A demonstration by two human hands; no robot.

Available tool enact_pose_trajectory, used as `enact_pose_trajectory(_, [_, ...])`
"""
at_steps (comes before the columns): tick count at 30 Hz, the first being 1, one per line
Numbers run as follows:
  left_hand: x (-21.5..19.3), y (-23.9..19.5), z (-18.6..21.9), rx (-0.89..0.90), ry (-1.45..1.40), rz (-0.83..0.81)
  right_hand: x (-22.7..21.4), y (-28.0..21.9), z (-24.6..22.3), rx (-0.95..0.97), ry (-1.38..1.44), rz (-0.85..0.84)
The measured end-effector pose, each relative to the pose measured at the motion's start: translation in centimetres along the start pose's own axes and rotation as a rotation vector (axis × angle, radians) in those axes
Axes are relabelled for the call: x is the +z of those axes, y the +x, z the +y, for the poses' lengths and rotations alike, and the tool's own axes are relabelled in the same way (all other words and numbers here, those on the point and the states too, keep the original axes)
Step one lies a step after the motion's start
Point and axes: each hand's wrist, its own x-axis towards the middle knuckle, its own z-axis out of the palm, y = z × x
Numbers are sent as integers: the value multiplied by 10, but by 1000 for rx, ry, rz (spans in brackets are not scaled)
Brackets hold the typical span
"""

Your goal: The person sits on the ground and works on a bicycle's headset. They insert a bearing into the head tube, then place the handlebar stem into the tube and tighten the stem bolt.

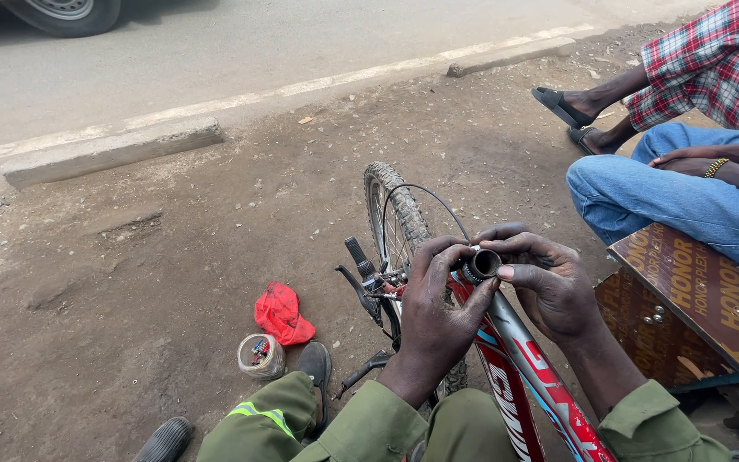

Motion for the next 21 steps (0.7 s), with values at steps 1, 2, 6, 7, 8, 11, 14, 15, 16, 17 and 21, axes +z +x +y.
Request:
enact_pose_trajectory(1, [-1,0,0,7,14,-4,-2,0,2,-5,8,0])
enact_pose_trajectory(2, [0,0,0,5,13,-5,1,-1,0,-4,7,1])
enact_pose_trajectory(6, [-1,-1,-2,11,-6,-10,0,-1,0,-9,35,2])
enact_pose_trajectory(7, [-1,-2,-4,16,-12,-16,-3,0,3,-19,40,-2])
enact_pose_trajectory(8, [-1,-2,-5,16,-13,-17,-4,0,3,-20,40,-2])
enact_pose_trajectory(11, [-2,-3,-8,27,-44,-53,-6,-1,4,-11,107,3])
enact_pose_trajectory(14, [-3,-5,-12,24,-88,-83,-5,0,4,-21,69,-7])
enact_pose_trajectory(15, [-4,-6,-11,20,-88,-81,-3,-1,4,-19,75,-7])
enact_pose_trajectory(16, [-4,-6,-10,16,-87,-79,-1,-1,4,-16,81,-6])
enact_pose_trajectory(17, [-4,-7,-10,17,-87,-79,-1,-2,3,-17,81,-6])
enact_pose_trajectory(21, [-1,-8,-5,-74,-176,-36,-3,-5,4,-21,73,-18])
